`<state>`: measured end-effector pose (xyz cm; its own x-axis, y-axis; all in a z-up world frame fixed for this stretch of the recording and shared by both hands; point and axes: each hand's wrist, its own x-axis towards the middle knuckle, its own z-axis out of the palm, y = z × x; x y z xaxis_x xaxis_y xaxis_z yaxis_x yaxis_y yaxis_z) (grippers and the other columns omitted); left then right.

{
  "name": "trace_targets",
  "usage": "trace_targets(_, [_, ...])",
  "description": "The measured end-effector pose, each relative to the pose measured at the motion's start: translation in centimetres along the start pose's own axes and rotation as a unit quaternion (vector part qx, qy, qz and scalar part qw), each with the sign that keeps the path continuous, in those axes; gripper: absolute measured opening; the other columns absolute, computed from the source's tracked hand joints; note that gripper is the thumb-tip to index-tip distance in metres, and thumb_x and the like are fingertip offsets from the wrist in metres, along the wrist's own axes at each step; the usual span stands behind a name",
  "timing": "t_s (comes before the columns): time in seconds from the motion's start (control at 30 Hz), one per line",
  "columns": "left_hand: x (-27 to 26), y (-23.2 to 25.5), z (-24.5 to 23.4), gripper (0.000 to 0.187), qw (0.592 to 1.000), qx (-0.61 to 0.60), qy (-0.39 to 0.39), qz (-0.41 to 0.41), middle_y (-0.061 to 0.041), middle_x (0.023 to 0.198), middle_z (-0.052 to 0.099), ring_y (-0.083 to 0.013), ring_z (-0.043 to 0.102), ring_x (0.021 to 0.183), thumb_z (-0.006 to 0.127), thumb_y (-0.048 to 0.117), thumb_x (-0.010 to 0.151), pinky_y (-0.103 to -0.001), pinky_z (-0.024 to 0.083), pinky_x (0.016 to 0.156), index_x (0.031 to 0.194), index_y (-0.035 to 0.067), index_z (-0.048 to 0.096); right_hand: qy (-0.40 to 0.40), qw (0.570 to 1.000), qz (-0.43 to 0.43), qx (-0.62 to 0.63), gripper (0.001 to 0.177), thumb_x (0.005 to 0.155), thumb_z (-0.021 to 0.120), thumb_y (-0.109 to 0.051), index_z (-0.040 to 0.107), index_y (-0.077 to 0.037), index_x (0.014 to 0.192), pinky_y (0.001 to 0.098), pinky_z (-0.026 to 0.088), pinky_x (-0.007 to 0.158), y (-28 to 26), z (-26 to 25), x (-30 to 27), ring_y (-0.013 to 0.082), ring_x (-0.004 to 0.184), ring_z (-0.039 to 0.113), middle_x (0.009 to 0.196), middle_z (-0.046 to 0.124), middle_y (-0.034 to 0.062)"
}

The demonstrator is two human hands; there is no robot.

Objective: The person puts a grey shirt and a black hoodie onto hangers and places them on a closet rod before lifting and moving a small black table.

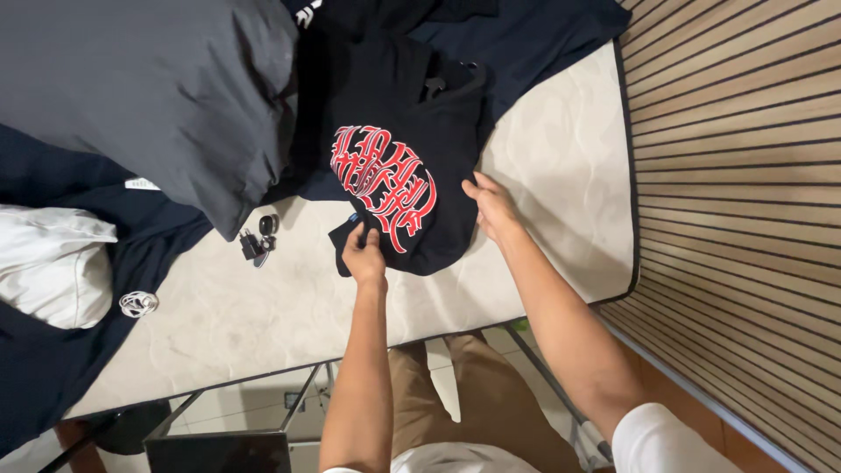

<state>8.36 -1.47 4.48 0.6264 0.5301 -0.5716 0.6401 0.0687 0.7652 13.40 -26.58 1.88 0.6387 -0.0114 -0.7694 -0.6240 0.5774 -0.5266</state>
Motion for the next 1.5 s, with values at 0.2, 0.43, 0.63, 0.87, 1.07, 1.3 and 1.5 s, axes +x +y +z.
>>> trace_targets(0.2, [-1.5, 0.2, -1.0, 0.027, 0.998, -0.031, -0.025, 0.054, -0.005, 0.11, 0.075, -0.01, 0.068, 0.094, 0.065, 0.002, 0.094, -0.024, 0.053, 0.085, 0.121, -0.001, 0.072, -0.061, 0.998, -0.006, 0.029, 0.052, 0.1, 0.056, -0.004, 0.045, -0.001, 0.15, 0.0373, 0.051, 0.106, -1.1, -0.1, -2.0, 0.0229, 0.13, 0.06, 0.145, 0.06, 0.0124])
trace_targets(0.43, [-3.3, 2.4, -2.1, 0.025, 0.997, -0.057, -0.058, -0.006, -0.004, 0.094, 0.073, -0.009, 0.057, 0.068, 0.067, 0.005, 0.096, -0.025, 0.046, 0.056, 0.12, 0.002, 0.074, -0.093, 0.994, -0.036, 0.048, 0.051, 0.102, 0.055, -0.007, 0.045, -0.003, 0.151, 0.0372, 0.051, 0.107, -3.0, 0.8, -6.5, 0.0205, 0.13, 0.06, 0.145, 0.06, 0.0086])
trace_targets(0.63, [-5.7, 3.7, -3.2, 0.022, 0.988, -0.069, -0.124, 0.054, 0.0, 0.095, 0.072, -0.0055, 0.063, 0.075, 0.065, 0.008, 0.098, -0.023, 0.053, 0.062, 0.118, 0.004, 0.073, -0.109, 0.991, -0.07, 0.027, 0.051, 0.1, 0.054, -0.011, 0.047, -0.004, 0.15, 0.0404, 0.05, 0.104, -6.9, 2.3, -12.2, 0.0241, 0.127, 0.06, 0.141, 0.061, 0.0107])
trace_targets(0.87, [-5.9, 5.8, -4.7, 0.02, 0.97, -0.02, -0.196, 0.14, 0.0, 0.092, 0.068, -0.007, 0.056, 0.071, 0.062, 0.007, 0.1, -0.024, 0.049, 0.063, 0.117, 0.003, 0.071, -0.11, 0.973, -0.194, -0.051, 0.045, 0.101, 0.058, -0.009, 0.053, 0.004, 0.144, 0.0326, 0.043, 0.113, -10.9, 4.5, -17.4, 0.0186, 0.13, 0.06, 0.141, 0.063, 0.0146])
trace_targets(1.07, [-6.0, 10.3, -6.7, 0.02, 0.921, 0.039, -0.231, 0.31, -0.007, 0.1, 0.077, -0.0139, 0.069, 0.085, 0.064, 0.001, 0.096, -0.028, 0.055, 0.078, 0.113, -0.001, 0.074, -0.155, 0.947, -0.276, -0.05, 0.046, 0.099, 0.06, -0.006, 0.054, 0.006, 0.143, 0.0335, 0.046, 0.11, -13.3, 6.0, -21.8, 0.0205, 0.125, 0.062, 0.137, 0.065, 0.0134])
trace_targets(1.3, [-9.9, 22.0, -9.9, 0.03, 0.865, -0.004, -0.197, 0.462, -0.012, 0.118, 0.073, -0.0215, 0.072, 0.11, 0.062, 0.004, 0.097, -0.033, 0.054, 0.097, 0.127, 0.003, 0.066, -0.159, 0.913, -0.361, -0.099, 0.045, 0.1, 0.064, -0.009, 0.058, 0.007, 0.142, 0.0321, 0.048, 0.109, -15.2, 6.7, -26.2, 0.0185, 0.12, 0.065, 0.134, 0.068, 0.0124])
trace_targets(1.5, [-12.2, 30.1, -11.2, 0.053, 0.794, 0.108, -0.142, 0.581, -0.019, 0.146, 0.057, -0.0376, 0.052, 0.136, 0.068, 0.01, 0.095, -0.043, 0.04, 0.114, 0.146, 0.009, 0.053, -0.196, 0.908, -0.357, -0.098, 0.05, 0.099, 0.065, -0.011, 0.055, 0.006, 0.144, 0.0317, 0.047, 0.11, -16.3, 8.0, -31.9, 0.017, 0.122, 0.063, 0.137, 0.065, 0.011])
